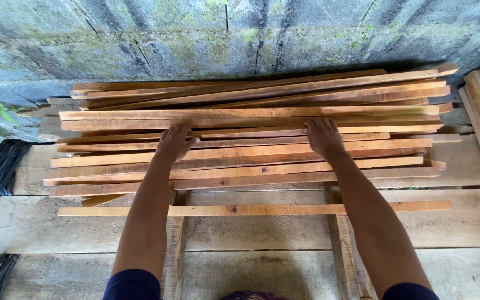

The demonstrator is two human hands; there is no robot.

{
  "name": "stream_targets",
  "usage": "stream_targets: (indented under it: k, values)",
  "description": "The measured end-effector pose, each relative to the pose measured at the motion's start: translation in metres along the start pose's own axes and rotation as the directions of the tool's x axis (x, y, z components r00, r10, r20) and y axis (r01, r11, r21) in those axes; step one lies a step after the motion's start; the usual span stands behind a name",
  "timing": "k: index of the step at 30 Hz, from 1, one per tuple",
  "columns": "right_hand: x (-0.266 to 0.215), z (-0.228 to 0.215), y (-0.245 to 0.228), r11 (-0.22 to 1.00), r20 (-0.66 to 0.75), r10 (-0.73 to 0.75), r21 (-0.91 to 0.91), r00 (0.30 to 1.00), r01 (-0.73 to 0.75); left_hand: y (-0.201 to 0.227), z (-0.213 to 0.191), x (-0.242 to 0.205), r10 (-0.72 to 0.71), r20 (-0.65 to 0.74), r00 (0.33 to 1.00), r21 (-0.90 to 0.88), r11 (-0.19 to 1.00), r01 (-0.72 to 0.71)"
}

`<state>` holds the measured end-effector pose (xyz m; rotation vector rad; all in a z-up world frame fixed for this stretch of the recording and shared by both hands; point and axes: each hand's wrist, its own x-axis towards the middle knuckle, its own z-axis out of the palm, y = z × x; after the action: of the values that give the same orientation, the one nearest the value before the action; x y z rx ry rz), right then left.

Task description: Organizing thin wood slats into a stack and securing them with plastic ties.

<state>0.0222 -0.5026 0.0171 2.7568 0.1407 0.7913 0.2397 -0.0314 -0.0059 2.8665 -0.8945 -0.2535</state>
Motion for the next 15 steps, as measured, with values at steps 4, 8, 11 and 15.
stream_targets:
  k: [4, 8, 11, 15]
  values:
    - [0.019, -0.022, 0.014, 0.999, -0.045, -0.016, 0.041, 0.999, 0.018, -0.029, 0.023, 0.012, 0.166, -0.33, 0.929, 0.131, 0.983, -0.129]
    - [0.02, -0.025, 0.04, 0.998, -0.03, -0.017, 0.059, 0.999, 0.019, -0.016, -0.017, 0.005, 0.256, -0.376, 0.891, 0.187, 0.962, -0.198]
    - [0.018, -0.048, 0.048, 0.995, -0.058, -0.008, 0.1, 0.998, 0.013, -0.009, -0.044, 0.0, 0.291, -0.449, 0.845, 0.199, 0.954, -0.223]
    - [0.028, -0.14, 0.02, 0.973, -0.098, 0.036, 0.231, 0.995, -0.012, 0.0, -0.081, -0.013, 0.406, -0.564, 0.719, 0.349, 0.907, -0.238]
